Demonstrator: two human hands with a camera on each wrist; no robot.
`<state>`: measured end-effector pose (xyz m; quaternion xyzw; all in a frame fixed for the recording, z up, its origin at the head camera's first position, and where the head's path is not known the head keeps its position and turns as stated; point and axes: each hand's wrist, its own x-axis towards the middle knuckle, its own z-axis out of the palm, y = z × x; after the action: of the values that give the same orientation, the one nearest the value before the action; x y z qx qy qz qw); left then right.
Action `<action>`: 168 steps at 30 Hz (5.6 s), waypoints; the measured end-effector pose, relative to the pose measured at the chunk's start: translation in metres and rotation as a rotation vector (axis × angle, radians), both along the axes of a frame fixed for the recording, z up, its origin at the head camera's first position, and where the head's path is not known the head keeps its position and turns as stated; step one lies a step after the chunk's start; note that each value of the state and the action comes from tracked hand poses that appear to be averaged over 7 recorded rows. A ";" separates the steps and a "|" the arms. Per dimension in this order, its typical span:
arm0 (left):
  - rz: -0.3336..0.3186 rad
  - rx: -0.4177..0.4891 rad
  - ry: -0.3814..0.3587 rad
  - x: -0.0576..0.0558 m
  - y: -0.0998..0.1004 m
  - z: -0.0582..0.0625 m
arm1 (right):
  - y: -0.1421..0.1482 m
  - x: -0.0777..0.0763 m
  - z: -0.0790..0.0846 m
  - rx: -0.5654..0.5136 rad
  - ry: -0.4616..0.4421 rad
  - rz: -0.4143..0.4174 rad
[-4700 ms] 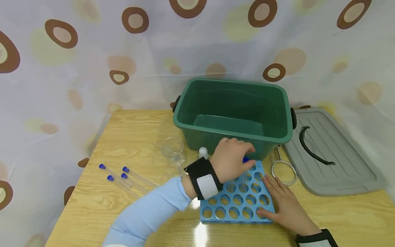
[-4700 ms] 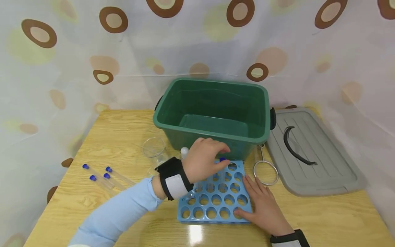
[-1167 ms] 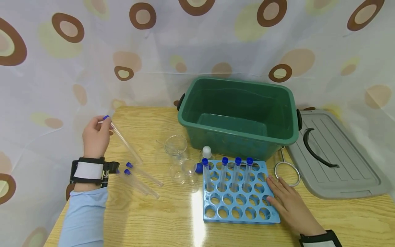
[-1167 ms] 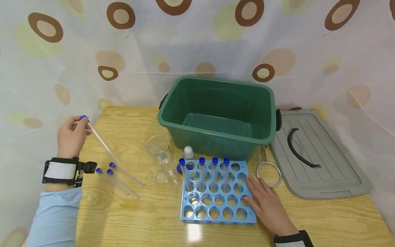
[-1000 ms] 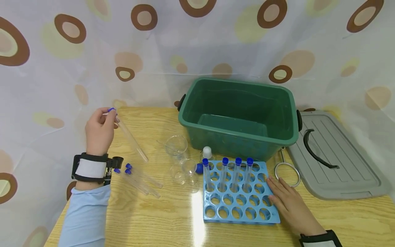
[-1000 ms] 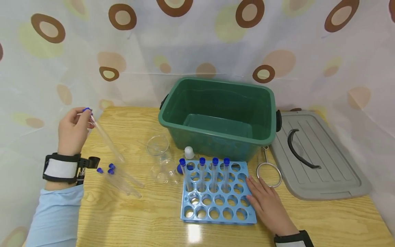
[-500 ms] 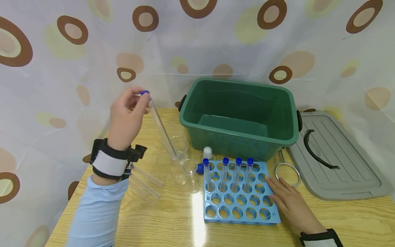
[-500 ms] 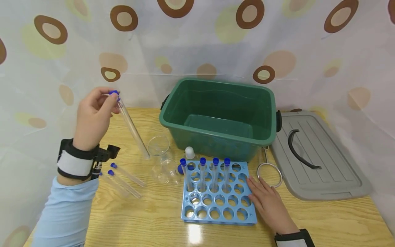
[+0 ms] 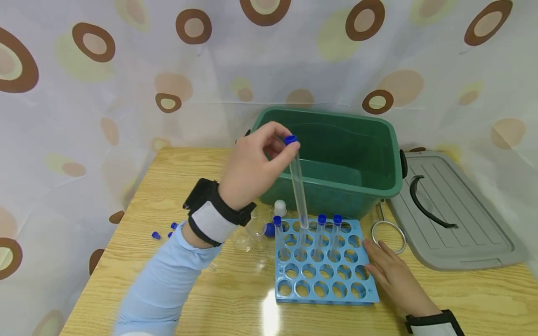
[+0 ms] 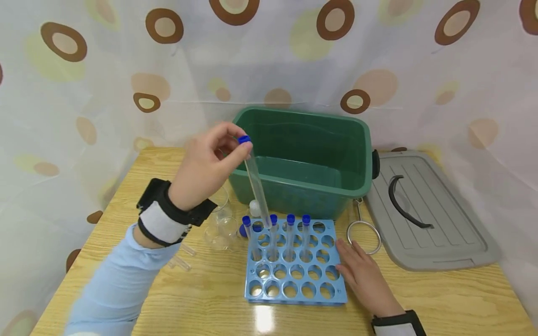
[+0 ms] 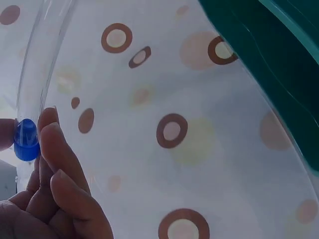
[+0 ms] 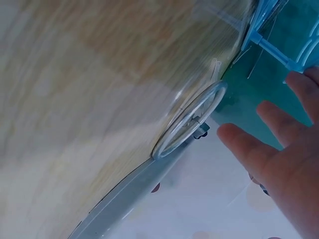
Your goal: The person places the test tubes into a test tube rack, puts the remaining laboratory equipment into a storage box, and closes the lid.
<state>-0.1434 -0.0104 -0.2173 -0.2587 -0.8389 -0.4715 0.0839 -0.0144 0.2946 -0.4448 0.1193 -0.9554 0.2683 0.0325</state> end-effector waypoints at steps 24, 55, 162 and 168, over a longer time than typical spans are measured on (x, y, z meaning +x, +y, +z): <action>-0.265 -0.423 -0.002 0.013 0.085 -0.014 | -0.010 0.000 0.006 0.010 -0.008 -0.010; -0.327 -0.732 0.008 0.016 0.113 -0.084 | -0.011 -0.002 0.003 0.016 0.000 -0.013; 0.513 -0.796 -0.651 -0.052 -0.176 -0.206 | 0.007 0.015 0.009 0.003 -0.021 -0.079; 0.500 -0.621 -0.663 -0.054 -0.178 -0.204 | 0.007 0.015 0.009 0.020 -0.009 -0.079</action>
<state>-0.1977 -0.1883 -0.4209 0.1001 -0.9570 -0.2226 -0.1570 0.0002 0.3014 -0.4362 0.0808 -0.9621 0.2579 0.0374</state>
